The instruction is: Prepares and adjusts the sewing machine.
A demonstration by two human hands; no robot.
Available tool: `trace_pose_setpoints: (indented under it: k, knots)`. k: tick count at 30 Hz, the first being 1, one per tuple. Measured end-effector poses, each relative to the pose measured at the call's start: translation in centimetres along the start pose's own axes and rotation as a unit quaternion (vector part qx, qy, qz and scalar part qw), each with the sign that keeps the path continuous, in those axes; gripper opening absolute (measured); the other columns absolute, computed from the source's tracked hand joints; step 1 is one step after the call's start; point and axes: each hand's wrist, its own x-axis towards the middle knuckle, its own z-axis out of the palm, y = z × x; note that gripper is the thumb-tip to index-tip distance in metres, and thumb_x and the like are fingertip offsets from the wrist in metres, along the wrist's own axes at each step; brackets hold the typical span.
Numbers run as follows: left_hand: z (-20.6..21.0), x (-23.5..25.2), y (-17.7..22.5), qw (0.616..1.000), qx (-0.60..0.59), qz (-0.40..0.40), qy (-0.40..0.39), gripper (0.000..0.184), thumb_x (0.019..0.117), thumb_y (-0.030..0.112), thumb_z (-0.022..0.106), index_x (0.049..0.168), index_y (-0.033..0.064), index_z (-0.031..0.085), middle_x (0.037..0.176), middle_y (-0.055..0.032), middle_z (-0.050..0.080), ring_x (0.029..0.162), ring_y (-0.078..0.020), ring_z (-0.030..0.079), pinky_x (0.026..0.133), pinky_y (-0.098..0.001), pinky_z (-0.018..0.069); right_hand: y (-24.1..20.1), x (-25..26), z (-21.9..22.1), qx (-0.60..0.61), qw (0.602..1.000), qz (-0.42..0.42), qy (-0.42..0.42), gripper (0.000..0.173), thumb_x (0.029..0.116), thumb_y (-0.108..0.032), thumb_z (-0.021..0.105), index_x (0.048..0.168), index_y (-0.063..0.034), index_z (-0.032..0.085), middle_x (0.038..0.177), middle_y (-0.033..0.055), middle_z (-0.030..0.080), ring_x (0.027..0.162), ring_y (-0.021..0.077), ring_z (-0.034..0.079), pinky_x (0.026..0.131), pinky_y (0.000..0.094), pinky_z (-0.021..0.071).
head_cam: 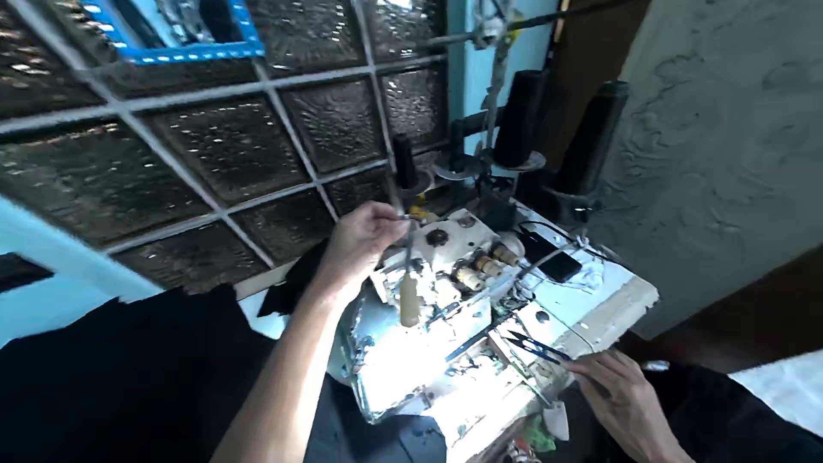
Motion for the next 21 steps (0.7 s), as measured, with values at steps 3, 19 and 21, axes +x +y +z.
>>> trace_pose_setpoints:
  k: [3, 19, 21]
  knots:
    - [0.1, -0.4, 0.3, 0.997, 0.067, 0.029, 0.001, 0.012, 0.0986, 0.007, 0.063, 0.110, 0.0060, 0.067, 0.099, 0.0038, 0.069, 0.085, 0.0029, 0.063, 0.078, -0.0184, 0.0537, 0.2, -0.2, 0.7, -0.017, 0.999, -0.027, 0.018, 0.023, 0.0907, -0.018, 0.057, 0.090, -0.0156, 0.080, 0.088, 0.0017, 0.075, 0.087, 0.0237, 0.070, 0.088, 0.0443, 0.0531]
    - [-9.7, -5.2, 1.1, 0.973, 0.129, 0.185, 0.053, 0.027, 0.1101, 0.023, 0.042, 0.124, 0.0135, 0.062, 0.100, 0.0073, 0.072, 0.090, -0.0079, 0.071, 0.083, -0.0284, 0.0595, 4.0, -2.3, -0.4, -0.009, 0.997, 0.066, 0.029, 0.024, 0.0905, -0.014, 0.057, 0.094, -0.0118, 0.080, 0.091, 0.0068, 0.075, 0.087, 0.0287, 0.071, 0.084, 0.0479, 0.0554]
    - [-8.6, -8.0, 0.0, 0.969, 0.174, 0.173, 0.002, 0.022, 0.1088, 0.018, 0.048, 0.119, 0.0062, 0.064, 0.092, 0.0098, 0.071, 0.081, -0.0001, 0.069, 0.076, -0.0223, 0.0595, 4.1, -2.2, -0.6, -0.008, 0.998, 0.058, 0.030, 0.022, 0.0899, -0.013, 0.058, 0.095, -0.0117, 0.080, 0.091, 0.0069, 0.075, 0.086, 0.0281, 0.072, 0.082, 0.0464, 0.0562]
